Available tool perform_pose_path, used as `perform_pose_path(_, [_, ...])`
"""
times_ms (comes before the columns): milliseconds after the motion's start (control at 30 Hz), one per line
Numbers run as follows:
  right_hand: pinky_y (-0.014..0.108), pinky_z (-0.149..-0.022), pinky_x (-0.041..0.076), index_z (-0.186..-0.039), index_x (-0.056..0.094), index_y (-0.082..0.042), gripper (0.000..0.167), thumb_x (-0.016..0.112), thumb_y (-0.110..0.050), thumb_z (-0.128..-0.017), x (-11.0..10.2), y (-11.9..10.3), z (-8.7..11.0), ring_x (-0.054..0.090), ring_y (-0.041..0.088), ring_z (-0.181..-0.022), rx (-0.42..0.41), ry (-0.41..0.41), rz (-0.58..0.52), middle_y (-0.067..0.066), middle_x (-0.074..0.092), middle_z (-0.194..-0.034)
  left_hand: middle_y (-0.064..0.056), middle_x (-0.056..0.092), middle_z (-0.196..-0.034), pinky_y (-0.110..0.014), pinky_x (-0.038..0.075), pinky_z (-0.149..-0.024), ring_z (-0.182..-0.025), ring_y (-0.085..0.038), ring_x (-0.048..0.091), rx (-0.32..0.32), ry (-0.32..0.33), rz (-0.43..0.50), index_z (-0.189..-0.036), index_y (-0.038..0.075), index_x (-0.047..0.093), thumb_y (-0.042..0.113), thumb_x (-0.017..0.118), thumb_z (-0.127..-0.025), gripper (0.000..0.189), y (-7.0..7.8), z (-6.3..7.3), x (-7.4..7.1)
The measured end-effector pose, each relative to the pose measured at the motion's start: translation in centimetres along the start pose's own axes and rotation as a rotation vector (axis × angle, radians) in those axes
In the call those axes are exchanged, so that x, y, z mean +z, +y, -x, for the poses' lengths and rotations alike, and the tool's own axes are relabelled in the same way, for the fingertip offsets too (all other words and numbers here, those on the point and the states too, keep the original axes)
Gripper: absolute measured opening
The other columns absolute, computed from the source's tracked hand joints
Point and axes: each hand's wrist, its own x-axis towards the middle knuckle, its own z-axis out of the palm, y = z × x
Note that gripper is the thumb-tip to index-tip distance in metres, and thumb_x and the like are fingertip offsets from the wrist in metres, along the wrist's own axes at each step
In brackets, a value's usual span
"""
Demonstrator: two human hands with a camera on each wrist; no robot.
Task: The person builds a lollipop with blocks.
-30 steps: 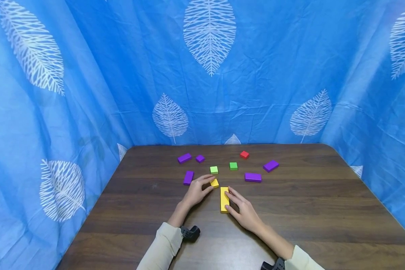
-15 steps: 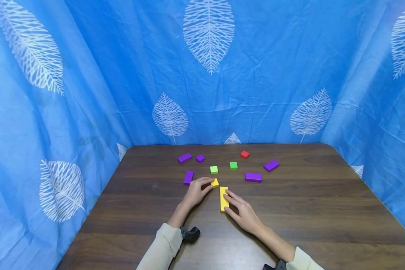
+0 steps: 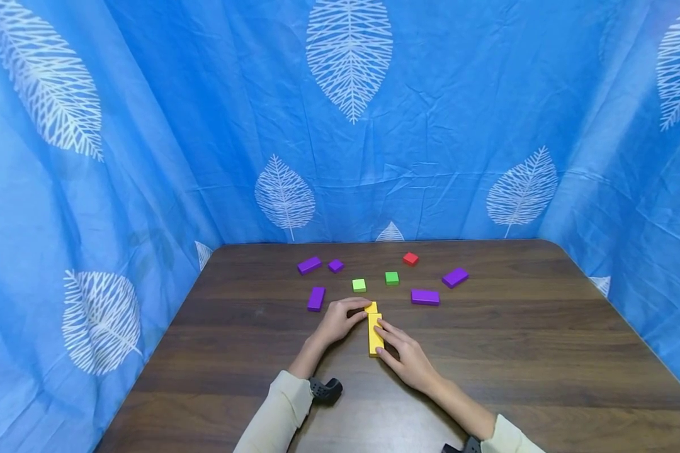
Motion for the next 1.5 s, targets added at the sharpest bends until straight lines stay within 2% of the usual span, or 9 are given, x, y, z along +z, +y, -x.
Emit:
perform_pose_path(267, [0.047, -0.093, 0.042, -0.123, 0.057, 0.002, 0.042, 0.067, -0.014, -0.085, 0.15, -0.1, -0.14, 0.049, 0.031, -0.118, -0.016, 0.006, 0.018, 0.016, 0.05, -0.132, -0.003, 0.064, -0.114, -0.033, 0.043, -0.094, -0.11, -0.016, 0.057, -0.075, 0.024, 0.029, -0.112, 0.013, 0.068, 0.02, 0.057, -0.092, 0.024, -0.07, -0.33, 0.17])
perform_pose_path(667, [0.045, -0.093, 0.042, -0.124, 0.057, 0.0, 0.041, 0.065, -0.016, -0.087, 0.17, -0.07, -0.37, 0.049, 0.029, -0.119, -0.019, -0.015, 0.016, 0.014, 0.049, -0.133, 0.001, 0.069, -0.102, -0.031, 0.048, -0.086, -0.099, -0.014, 0.062, -0.16, 0.109, 0.046, -0.102, 0.015, 0.072, 0.023, 0.064, -0.088, 0.018, 0.05, -0.68, 0.83])
perform_pose_path(800, [0.045, -0.093, 0.042, -0.124, 0.057, 0.0, 0.042, 0.065, -0.017, -0.087, 0.18, -0.11, -0.3, 0.049, 0.03, -0.118, -0.015, -0.018, 0.016, 0.014, 0.05, -0.133, 0.001, 0.069, -0.103, -0.031, 0.048, -0.087, -0.1, -0.014, 0.062, -0.146, 0.098, 0.053, -0.103, 0.014, 0.072, 0.022, 0.065, -0.088, 0.019, 0.07, -0.58, 0.75])
perform_pose_path(1067, [0.044, -0.095, 0.042, -0.125, 0.057, -0.002, 0.042, 0.065, -0.019, -0.087, 0.29, -0.22, -0.17, 0.048, 0.028, -0.119, -0.009, -0.04, -0.003, 0.013, 0.049, -0.134, 0.0, 0.069, -0.103, -0.03, 0.049, -0.086, -0.099, -0.014, 0.062, -0.073, 0.094, 0.044, -0.105, 0.014, 0.072, 0.023, 0.065, -0.087, 0.021, -0.19, -0.11, 0.48])
perform_pose_path(1500, [0.045, -0.094, 0.043, -0.123, 0.058, -0.001, 0.042, 0.066, -0.018, -0.086, 0.18, -0.11, -0.07, 0.049, 0.029, -0.118, -0.045, -0.027, -0.01, 0.014, 0.051, -0.132, 0.001, 0.068, -0.104, -0.029, 0.047, -0.088, -0.101, -0.013, 0.061, -0.074, 0.055, 0.062, -0.107, 0.012, 0.071, 0.021, 0.066, -0.087, 0.023, -0.17, 0.02, 0.37])
